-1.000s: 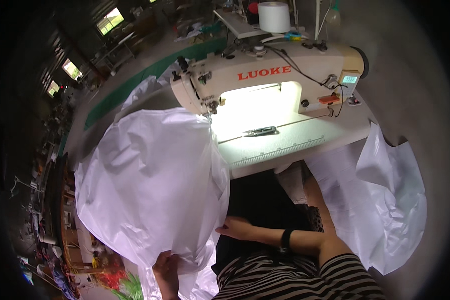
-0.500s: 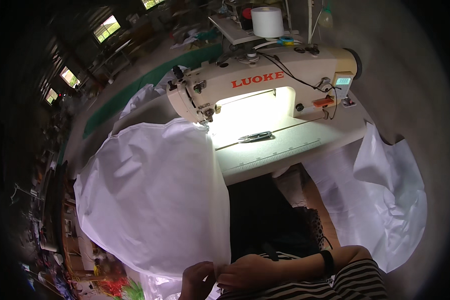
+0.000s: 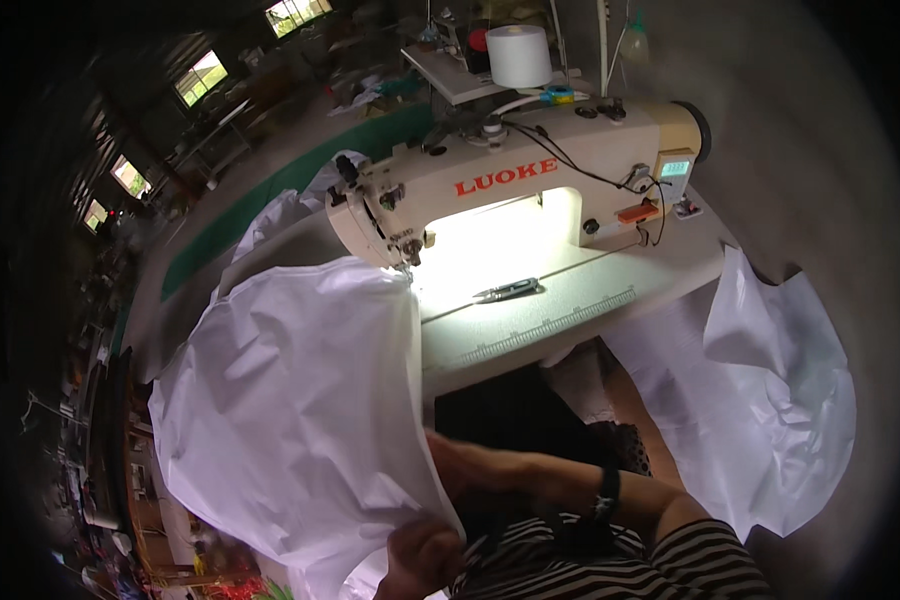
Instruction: Sewing large white plastic sheets using an industrial sewing machine.
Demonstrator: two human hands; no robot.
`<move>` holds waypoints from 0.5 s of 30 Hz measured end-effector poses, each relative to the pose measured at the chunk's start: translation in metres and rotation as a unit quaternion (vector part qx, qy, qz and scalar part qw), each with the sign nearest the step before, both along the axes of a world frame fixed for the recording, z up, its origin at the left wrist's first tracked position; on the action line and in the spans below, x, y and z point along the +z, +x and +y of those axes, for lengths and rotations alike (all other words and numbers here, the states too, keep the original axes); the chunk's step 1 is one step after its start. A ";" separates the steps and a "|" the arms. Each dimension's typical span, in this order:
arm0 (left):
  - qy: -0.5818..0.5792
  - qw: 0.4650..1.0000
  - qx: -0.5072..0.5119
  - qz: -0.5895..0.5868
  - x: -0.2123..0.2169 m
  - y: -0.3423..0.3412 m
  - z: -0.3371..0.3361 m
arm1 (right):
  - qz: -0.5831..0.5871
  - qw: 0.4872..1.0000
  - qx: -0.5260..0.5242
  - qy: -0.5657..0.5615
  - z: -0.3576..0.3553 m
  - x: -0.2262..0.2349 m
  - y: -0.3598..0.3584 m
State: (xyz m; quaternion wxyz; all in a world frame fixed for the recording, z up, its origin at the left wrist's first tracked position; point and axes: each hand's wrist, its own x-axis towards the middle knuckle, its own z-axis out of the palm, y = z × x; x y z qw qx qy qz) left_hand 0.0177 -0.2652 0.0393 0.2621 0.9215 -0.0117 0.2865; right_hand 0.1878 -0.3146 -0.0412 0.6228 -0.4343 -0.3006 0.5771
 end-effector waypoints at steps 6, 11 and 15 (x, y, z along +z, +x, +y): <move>-0.084 0.973 -0.131 0.171 -0.009 0.013 0.000 | -0.590 0.772 -0.186 -0.146 0.063 0.023 0.093; 0.031 0.976 -0.126 0.175 -0.019 0.019 0.014 | -0.773 0.573 -0.075 -0.264 0.077 0.021 0.071; -0.002 0.983 -0.132 0.131 -0.018 0.045 0.044 | -0.779 0.563 -0.090 -0.262 0.076 0.015 0.064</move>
